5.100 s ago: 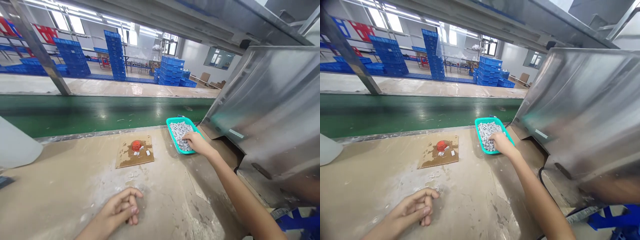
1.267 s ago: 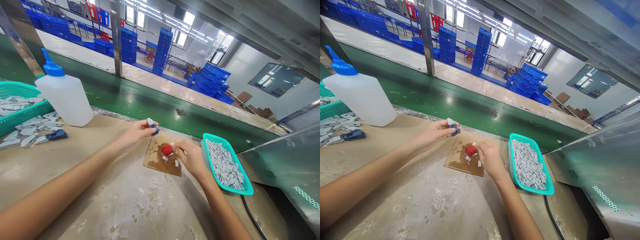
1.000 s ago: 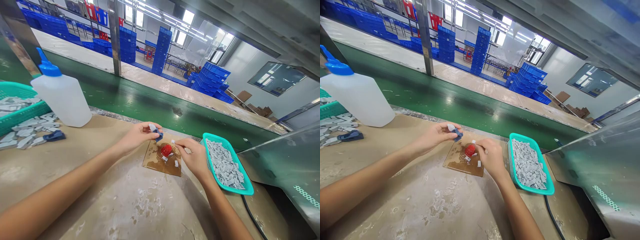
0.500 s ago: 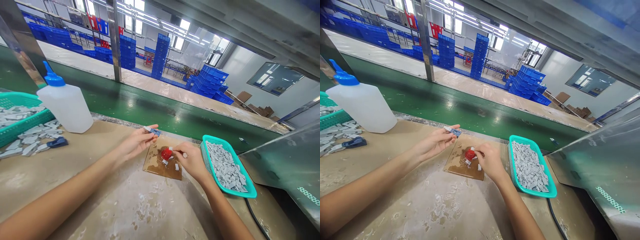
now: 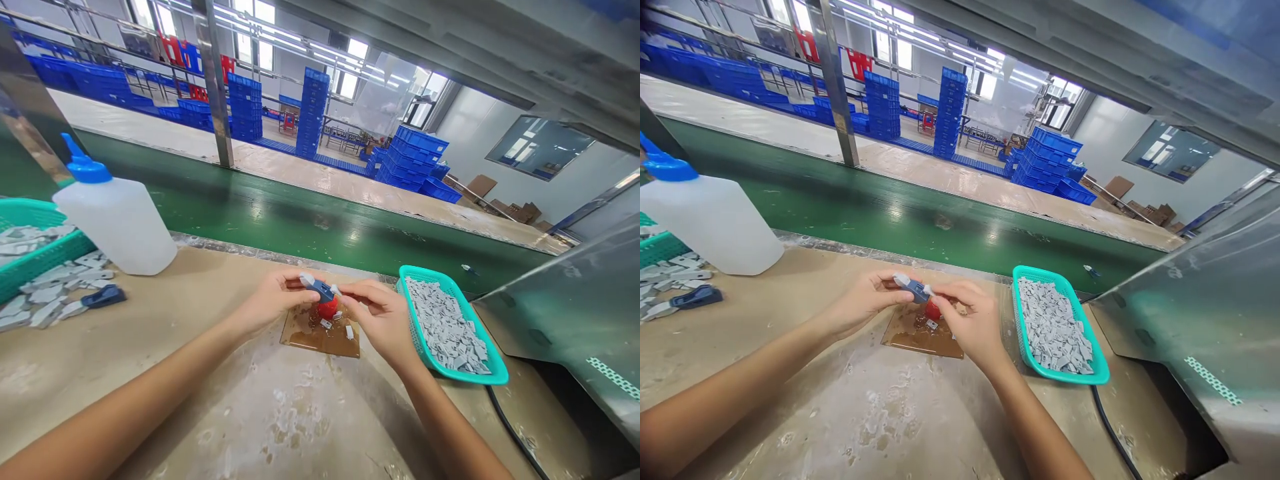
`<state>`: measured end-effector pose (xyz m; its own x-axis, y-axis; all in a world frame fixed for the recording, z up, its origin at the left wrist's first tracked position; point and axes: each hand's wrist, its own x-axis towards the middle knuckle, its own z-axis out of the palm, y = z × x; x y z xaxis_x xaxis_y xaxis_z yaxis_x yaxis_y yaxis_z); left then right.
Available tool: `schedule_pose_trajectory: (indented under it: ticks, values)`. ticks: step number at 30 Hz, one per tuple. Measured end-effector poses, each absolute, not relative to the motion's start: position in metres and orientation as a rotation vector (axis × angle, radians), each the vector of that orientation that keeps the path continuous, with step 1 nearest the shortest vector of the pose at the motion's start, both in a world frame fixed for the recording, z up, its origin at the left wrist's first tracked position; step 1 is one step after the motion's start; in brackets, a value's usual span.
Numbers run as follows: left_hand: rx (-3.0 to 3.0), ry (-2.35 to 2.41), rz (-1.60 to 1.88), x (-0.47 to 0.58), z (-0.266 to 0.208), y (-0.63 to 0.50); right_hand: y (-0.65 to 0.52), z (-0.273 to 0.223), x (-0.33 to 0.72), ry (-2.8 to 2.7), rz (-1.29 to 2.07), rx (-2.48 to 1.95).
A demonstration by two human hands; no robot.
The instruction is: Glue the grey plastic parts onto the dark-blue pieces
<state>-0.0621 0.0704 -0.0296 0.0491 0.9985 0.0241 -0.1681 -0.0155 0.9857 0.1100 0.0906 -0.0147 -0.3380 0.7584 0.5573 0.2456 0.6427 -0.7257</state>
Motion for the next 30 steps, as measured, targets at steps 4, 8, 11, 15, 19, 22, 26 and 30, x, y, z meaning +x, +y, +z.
schedule_pose_trajectory:
  ticks: [4,8,11,15,19,22,26,30]
  values:
    - [1.074,1.040,1.251,-0.061,-0.031,0.070,0.090,-0.016,0.109,-1.947,0.582,-0.775]
    - [1.005,1.008,1.246,-0.059,-0.029,0.069,0.091,-0.018,0.109,-1.976,0.580,-0.747]
    - [0.953,0.954,1.248,-0.057,-0.028,0.067,0.092,-0.020,0.109,-2.004,0.571,-0.705]
    - [0.898,0.945,1.284,-0.052,-0.029,0.064,0.090,-0.021,0.108,-2.018,0.488,-0.679]
    - [0.820,0.959,1.340,-0.044,-0.032,0.061,0.086,-0.022,0.106,-2.070,0.371,-0.641]
    - [0.669,0.943,1.373,-0.037,-0.032,0.058,0.084,-0.024,0.104,-2.115,0.279,-0.598]
    - [0.523,0.933,1.397,-0.030,-0.027,0.055,0.085,-0.033,0.101,-2.135,0.153,-0.549]
    - [0.419,1.019,1.389,-0.024,-0.023,0.056,0.086,-0.041,0.098,-2.169,0.055,-0.540]
